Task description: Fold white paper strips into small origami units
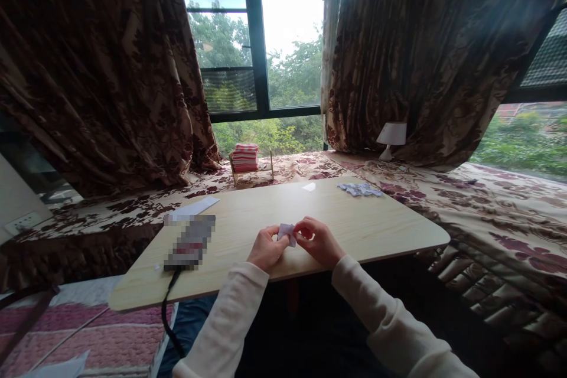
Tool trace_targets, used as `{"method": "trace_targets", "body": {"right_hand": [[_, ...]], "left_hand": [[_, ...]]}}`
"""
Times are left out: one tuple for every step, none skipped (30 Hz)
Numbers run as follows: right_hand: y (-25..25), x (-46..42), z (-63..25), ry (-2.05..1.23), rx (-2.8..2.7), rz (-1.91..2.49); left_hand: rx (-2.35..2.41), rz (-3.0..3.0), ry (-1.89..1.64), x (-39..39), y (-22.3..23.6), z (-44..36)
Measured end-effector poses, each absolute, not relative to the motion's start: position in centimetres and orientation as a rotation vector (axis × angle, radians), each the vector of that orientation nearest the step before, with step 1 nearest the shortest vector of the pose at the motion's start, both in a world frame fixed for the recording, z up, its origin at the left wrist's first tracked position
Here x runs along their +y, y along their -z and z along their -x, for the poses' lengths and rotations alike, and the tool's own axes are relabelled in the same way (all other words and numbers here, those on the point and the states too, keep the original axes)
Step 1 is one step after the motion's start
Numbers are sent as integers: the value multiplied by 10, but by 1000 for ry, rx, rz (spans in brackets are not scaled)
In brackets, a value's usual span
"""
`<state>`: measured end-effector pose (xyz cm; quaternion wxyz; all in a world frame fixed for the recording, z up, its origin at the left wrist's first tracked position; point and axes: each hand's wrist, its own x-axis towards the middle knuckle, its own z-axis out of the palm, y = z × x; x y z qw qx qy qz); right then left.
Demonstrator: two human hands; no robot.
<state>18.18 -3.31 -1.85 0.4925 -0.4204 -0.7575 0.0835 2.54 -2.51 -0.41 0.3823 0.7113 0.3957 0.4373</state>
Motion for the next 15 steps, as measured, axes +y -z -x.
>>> {"method": "trace_targets", "body": {"right_hand": [[19, -33, -182, -185, -1855, 1017], [18, -32, -183, -167, -1876, 1015], [18, -32, -184, -147, -1901, 1012], [18, -32, -186, -125, -1927, 1010], [18, -32, -187, -102, -1953, 1008], [18, -32, -189, -79, -1975, 1006], [19, -33, -190, -54, -1994, 1005], [19, -33, -191, -29, -2008, 1004], [19, -34, -192, -3, -2020, 1005], [19, -35, -192, 21, -2029, 1005], [19, -35, -192, 45, -2037, 1006], [19, -36, -192, 67, -2043, 1007], [19, -37, -192, 89, -2048, 1009], [19, -37, -191, 109, -2053, 1009], [18, -38, -191, 127, -2057, 1009]], "left_hand": [[1017, -1816, -1115, -25, 4, -25], [1030, -1815, -1113, -25, 4, -25], [1046, -1814, -1111, -25, 4, -25], [1066, -1811, -1107, -25, 5, -26], [1086, -1807, -1101, -25, 5, -26], [1103, -1803, -1096, -24, 6, -26], [1116, -1800, -1090, -24, 6, -26], [1125, -1797, -1086, -24, 7, -26], [1130, -1796, -1083, -24, 7, -27], [1132, -1797, -1080, -24, 7, -27], [1132, -1800, -1076, -24, 7, -27], [1130, -1804, -1071, -25, 6, -27], [1126, -1809, -1066, -25, 6, -27], [1123, -1814, -1062, -25, 5, -28], [1119, -1817, -1061, -26, 4, -28]]}}
